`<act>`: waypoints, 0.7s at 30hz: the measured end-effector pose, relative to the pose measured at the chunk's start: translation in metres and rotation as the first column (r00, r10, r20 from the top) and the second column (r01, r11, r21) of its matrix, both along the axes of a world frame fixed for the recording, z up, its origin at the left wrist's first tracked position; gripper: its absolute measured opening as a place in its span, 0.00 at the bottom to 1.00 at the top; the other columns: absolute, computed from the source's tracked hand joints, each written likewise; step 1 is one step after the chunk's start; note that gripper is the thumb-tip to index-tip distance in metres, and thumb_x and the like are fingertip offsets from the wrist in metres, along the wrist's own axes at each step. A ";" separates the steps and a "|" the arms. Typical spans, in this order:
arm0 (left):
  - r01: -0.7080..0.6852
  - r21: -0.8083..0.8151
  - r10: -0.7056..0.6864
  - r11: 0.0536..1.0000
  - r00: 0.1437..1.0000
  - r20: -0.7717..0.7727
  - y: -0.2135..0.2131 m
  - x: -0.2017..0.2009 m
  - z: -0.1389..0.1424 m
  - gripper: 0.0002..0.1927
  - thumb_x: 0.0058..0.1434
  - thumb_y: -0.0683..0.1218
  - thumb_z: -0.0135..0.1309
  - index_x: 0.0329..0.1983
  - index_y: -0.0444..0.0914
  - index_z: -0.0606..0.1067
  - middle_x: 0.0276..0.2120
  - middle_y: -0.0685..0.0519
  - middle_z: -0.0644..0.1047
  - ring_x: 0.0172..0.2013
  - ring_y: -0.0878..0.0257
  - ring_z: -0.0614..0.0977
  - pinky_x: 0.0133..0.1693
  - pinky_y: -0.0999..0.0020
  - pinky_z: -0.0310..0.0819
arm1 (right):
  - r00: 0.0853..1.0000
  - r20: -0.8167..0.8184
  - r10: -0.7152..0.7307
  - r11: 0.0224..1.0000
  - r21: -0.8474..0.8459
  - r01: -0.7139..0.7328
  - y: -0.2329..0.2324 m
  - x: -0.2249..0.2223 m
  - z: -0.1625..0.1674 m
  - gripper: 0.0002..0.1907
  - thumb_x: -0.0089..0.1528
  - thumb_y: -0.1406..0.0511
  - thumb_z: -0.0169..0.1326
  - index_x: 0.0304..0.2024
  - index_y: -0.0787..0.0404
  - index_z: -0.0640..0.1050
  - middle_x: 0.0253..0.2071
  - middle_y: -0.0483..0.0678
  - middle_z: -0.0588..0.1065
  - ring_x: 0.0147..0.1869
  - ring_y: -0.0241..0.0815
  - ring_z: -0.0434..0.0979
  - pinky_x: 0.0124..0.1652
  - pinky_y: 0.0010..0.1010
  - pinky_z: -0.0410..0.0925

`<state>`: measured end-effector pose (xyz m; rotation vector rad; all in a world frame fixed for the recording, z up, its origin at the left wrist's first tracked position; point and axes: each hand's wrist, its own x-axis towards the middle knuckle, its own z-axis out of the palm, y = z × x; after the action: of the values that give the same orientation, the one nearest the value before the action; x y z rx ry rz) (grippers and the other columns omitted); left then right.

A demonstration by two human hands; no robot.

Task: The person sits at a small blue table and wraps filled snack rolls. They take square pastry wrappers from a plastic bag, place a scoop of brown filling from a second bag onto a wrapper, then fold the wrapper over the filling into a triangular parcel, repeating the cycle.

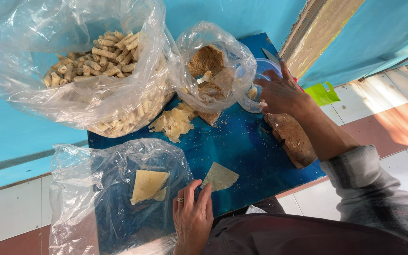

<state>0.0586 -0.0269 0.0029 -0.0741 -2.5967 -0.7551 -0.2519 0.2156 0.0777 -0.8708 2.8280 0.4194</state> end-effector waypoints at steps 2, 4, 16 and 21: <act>0.017 0.008 -0.017 1.000 1.000 -0.006 0.001 -0.002 -0.003 0.17 0.55 0.40 0.62 0.49 0.40 0.81 0.51 0.51 0.74 0.47 0.54 0.78 0.41 0.57 0.69 | 1.000 -0.004 0.031 1.000 -0.001 -0.031 0.000 0.004 0.002 0.14 0.48 0.54 0.72 0.37 0.41 0.88 0.70 0.36 0.66 0.79 0.46 0.51 0.73 0.61 0.29; 0.046 0.012 -0.046 0.999 0.999 -0.025 0.003 -0.004 -0.005 0.17 0.56 0.41 0.61 0.50 0.40 0.80 0.52 0.51 0.74 0.48 0.53 0.78 0.44 0.55 0.70 | 0.999 -0.009 0.048 0.997 -0.059 -0.049 -0.001 0.006 0.003 0.18 0.46 0.56 0.73 0.40 0.42 0.87 0.68 0.36 0.68 0.78 0.45 0.53 0.74 0.60 0.29; 0.086 -0.072 -0.089 0.994 0.996 -0.031 0.009 -0.010 -0.011 0.18 0.55 0.41 0.61 0.50 0.40 0.77 0.54 0.53 0.74 0.52 0.57 0.77 0.57 0.44 0.59 | 0.981 -0.034 0.193 0.737 -0.655 -0.168 0.008 0.062 0.025 0.17 0.53 0.68 0.62 0.45 0.48 0.81 0.67 0.49 0.70 0.70 0.50 0.66 0.66 0.49 0.57; 0.096 -0.084 -0.100 0.992 0.994 -0.040 0.006 -0.009 -0.012 0.20 0.54 0.42 0.63 0.52 0.41 0.76 0.54 0.54 0.74 0.52 0.57 0.76 0.58 0.42 0.57 | 0.904 -0.054 0.423 0.606 -0.726 -0.326 -0.036 0.150 -0.017 0.17 0.57 0.69 0.62 0.48 0.47 0.82 0.62 0.46 0.73 0.64 0.50 0.72 0.63 0.58 0.57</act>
<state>0.0493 -0.0207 -0.0096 -0.2422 -2.5968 -0.6726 -0.1018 0.1800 0.0611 -1.5749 2.6430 -0.7819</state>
